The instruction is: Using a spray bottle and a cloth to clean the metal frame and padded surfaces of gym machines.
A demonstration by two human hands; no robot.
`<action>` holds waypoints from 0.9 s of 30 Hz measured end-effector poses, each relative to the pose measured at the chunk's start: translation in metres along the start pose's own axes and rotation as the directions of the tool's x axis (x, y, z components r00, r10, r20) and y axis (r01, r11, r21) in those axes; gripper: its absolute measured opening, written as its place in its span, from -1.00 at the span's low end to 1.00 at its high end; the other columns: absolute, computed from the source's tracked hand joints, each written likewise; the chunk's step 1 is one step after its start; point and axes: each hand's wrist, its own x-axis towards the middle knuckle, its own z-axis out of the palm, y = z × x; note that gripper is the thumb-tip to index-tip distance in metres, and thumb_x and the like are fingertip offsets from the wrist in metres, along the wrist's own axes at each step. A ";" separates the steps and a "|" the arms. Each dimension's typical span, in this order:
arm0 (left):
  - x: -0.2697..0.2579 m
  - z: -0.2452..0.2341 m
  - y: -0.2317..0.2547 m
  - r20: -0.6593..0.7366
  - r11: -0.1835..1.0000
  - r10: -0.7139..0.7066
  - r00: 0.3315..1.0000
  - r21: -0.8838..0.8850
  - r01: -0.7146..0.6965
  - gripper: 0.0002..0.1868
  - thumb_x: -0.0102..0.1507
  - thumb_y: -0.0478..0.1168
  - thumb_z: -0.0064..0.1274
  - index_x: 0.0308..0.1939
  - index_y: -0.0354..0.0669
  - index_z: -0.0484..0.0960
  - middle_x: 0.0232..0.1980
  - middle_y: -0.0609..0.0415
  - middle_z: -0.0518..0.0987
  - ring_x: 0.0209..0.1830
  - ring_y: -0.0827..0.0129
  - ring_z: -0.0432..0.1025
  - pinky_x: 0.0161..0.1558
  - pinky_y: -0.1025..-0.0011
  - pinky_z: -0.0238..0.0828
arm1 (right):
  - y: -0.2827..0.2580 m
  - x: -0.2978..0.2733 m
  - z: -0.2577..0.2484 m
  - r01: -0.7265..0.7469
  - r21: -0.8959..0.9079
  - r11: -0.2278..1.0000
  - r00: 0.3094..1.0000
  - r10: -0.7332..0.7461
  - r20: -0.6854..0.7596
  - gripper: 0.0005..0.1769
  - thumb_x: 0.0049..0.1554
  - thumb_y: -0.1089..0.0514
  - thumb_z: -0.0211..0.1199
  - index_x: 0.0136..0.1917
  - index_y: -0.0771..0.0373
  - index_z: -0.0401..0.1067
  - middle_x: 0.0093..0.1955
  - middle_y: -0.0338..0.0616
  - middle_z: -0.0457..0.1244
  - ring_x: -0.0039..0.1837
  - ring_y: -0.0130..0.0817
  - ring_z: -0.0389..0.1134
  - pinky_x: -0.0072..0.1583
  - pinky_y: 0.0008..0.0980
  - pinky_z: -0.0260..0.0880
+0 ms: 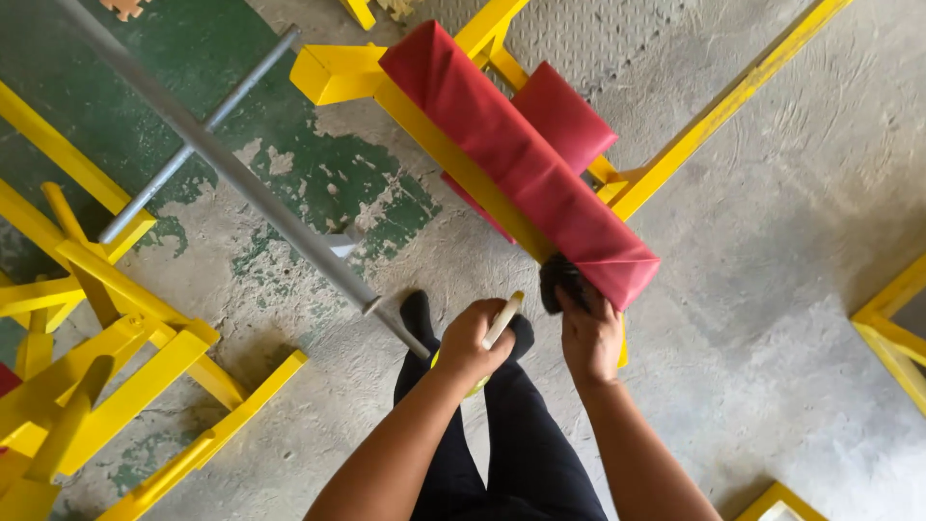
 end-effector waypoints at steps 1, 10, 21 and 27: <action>0.005 -0.004 0.001 0.035 0.998 -0.016 0.999 0.064 0.014 -0.60 0.15 -0.18 0.15 0.08 -0.09 0.65 -0.01 -0.11 0.68 -0.04 -0.03 0.58 0.00 0.17 0.51 | -0.003 0.000 0.006 -0.055 -0.042 0.998 0.998 0.053 -0.034 -0.54 -0.04 0.43 0.33 0.10 0.08 0.62 0.26 -0.08 0.34 0.27 0.02 0.34 0.31 -0.09 0.37; 0.040 -0.052 -0.044 -0.048 0.974 0.214 0.976 0.086 -0.209 -0.58 0.17 -0.21 0.14 0.12 -0.15 0.58 0.00 -0.15 0.64 -0.09 -0.05 0.58 -0.07 0.15 0.52 | -0.034 0.074 0.125 -0.153 -0.063 0.986 0.972 0.139 -0.190 -0.52 -0.02 0.31 0.35 0.16 -0.05 0.65 0.34 -0.05 0.29 0.35 0.05 0.27 0.36 -0.03 0.27; 0.062 -0.068 -0.028 0.099 0.978 0.156 0.983 0.126 -0.167 -0.60 0.14 -0.19 0.12 0.07 -0.13 0.61 -0.01 -0.17 0.64 -0.07 -0.05 0.57 -0.04 0.17 0.53 | -0.011 0.000 0.088 -0.191 -0.336 0.922 0.982 0.178 -0.071 -0.32 0.01 0.36 0.18 0.42 0.14 0.45 0.48 0.09 0.16 0.44 0.26 0.16 0.49 0.05 0.16; 0.065 -0.073 -0.012 0.065 0.960 0.274 0.960 0.045 -0.277 -0.63 0.17 -0.20 0.13 0.06 -0.15 0.60 0.00 -0.18 0.63 -0.06 -0.13 0.56 -0.04 0.12 0.52 | -0.046 0.050 0.125 -0.384 -0.084 0.920 0.888 0.343 -0.306 -0.28 0.00 0.41 0.11 0.45 0.22 0.41 0.42 0.05 0.18 0.42 0.18 0.20 0.50 -0.05 0.17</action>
